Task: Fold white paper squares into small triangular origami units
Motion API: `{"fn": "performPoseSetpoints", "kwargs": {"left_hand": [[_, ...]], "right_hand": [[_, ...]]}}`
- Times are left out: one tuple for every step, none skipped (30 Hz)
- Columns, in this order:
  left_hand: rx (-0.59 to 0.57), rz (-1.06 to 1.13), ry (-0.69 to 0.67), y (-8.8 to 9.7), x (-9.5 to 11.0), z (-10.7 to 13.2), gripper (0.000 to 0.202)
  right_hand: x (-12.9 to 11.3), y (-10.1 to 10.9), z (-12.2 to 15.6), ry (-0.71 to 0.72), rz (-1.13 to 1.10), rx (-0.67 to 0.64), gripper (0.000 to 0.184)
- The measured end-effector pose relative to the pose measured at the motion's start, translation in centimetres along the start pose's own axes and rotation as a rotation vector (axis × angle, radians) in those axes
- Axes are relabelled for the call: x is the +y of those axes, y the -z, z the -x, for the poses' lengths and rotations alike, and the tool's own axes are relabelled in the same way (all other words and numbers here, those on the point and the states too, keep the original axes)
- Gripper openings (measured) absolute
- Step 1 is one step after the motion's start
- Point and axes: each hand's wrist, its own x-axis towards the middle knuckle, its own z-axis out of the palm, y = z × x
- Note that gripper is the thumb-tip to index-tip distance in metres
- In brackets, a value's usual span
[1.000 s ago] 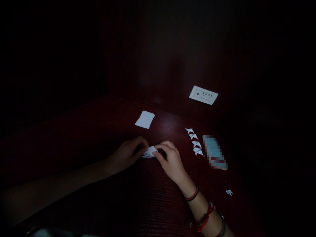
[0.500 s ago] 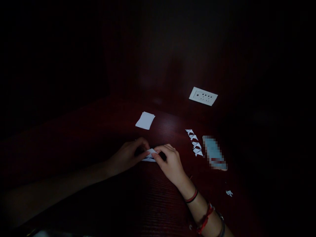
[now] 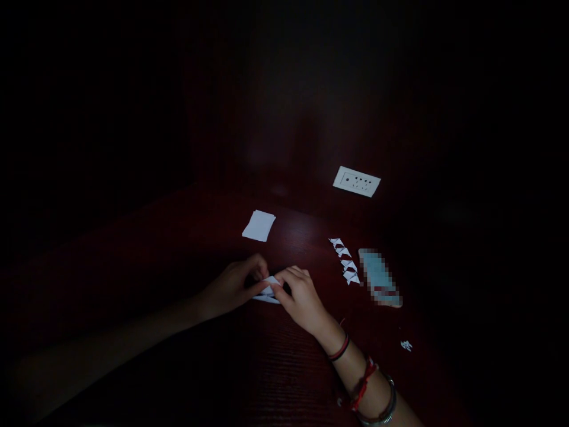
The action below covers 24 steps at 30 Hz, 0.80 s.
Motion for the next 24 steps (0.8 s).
{"fn": "performPoseSetpoints", "kwargs": {"left_hand": [[-0.01, 0.017, 0.003, -0.01, -0.01, -0.01, 0.006], [-0.022, 0.032, 0.004, -0.03, -0.03, -0.03, 0.006], [-0.031, 0.038, 0.002, -0.05, -0.07, -0.05, 0.005], [-0.04, 0.033, -0.001, -0.07, -0.13, -0.07, 0.004], [-0.045, 0.017, -0.005, -0.08, -0.2, -0.1, 0.002], [-0.047, -0.005, -0.009, -0.09, -0.28, -0.13, 0.003], [-0.044, -0.03, -0.013, -0.1, -0.37, -0.17, 0.006], [-0.038, -0.049, -0.018, -0.1, -0.44, -0.2, 0.007], [-0.029, -0.062, -0.022, -0.1, -0.49, -0.22, 0.009], [-0.023, -0.067, -0.026, -0.1, -0.53, -0.24, 0.009], [-0.017, -0.068, -0.03, -0.1, -0.54, -0.25, 0.01], [-0.011, -0.068, -0.035, -0.1, -0.53, -0.26, 0.011], [-0.006, -0.066, -0.039, -0.1, -0.5, -0.25, 0.011], [-0.001, -0.063, -0.042, -0.1, -0.46, -0.24, 0.011], [0.001, -0.059, -0.041, -0.09, -0.41, -0.22, 0.01], [0.004, -0.054, -0.039, -0.08, -0.36, -0.21, 0.01], [0.008, -0.05, -0.035, -0.07, -0.32, -0.19, 0.009], [0.007, -0.045, -0.03, -0.07, -0.3, -0.18, 0.009], [0.003, -0.041, -0.023, -0.09, -0.31, -0.16, 0.008], [-0.003, -0.036, -0.015, -0.12, -0.35, -0.16, 0.008], [-0.013, -0.031, -0.006, -0.17, -0.41, -0.15, 0.008], [-0.027, -0.025, 0.002, -0.23, -0.48, -0.14, 0.007], [-0.042, -0.022, 0.01, -0.3, -0.55, -0.12, 0.007], [-0.053, -0.023, 0.015, -0.35, -0.61, -0.11, 0.006]], "right_hand": [[-0.04, -0.04, 0.0, 0.006, 0.003, -0.006, 0.011], [-0.09, -0.1, 0.01, 0.012, 0.004, -0.013, 0.011], [-0.14, -0.19, 0.02, 0.018, 0.001, -0.021, 0.011], [-0.18, -0.3, 0.02, 0.021, -0.005, -0.026, 0.012], [-0.19, -0.41, 0.01, 0.018, -0.013, -0.028, 0.013], [-0.17, -0.53, -0.01, 0.01, -0.023, -0.026, 0.014], [-0.13, -0.63, -0.05, -0.001, -0.035, -0.021, 0.015], [-0.08, -0.7, -0.11, -0.013, -0.047, -0.018, 0.015], [-0.03, -0.75, -0.18, -0.024, -0.059, -0.016, 0.015], [0.0, -0.76, -0.27, -0.033, -0.072, -0.017, 0.015], [-0.01, -0.75, -0.36, -0.037, -0.083, -0.017, 0.015], [-0.05, -0.72, -0.45, -0.042, -0.092, -0.017, 0.015], [-0.12, -0.69, -0.53, -0.047, -0.098, -0.017, 0.016], [-0.22, -0.65, -0.59, -0.054, -0.101, -0.015, 0.015], [-0.31, -0.63, -0.64, -0.061, -0.1, -0.013, 0.014], [-0.39, -0.62, -0.66, -0.069, -0.097, -0.011, 0.013], [-0.42, -0.62, -0.66, -0.076, -0.095, -0.01, 0.013], [-0.41, -0.63, -0.63, -0.084, -0.097, -0.011, 0.012], [-0.33, -0.64, -0.58, -0.09, -0.105, -0.012, 0.011], [-0.22, -0.66, -0.5, -0.095, -0.118, -0.017, 0.011], [-0.07, -0.68, -0.4, -0.098, -0.136, -0.022, 0.011], [0.09, -0.69, -0.3, -0.099, -0.156, -0.025, 0.011], [0.24, -0.71, -0.21, -0.1, -0.176, -0.026, 0.011], [0.36, -0.72, -0.14, -0.1, -0.194, -0.023, 0.011]]}}
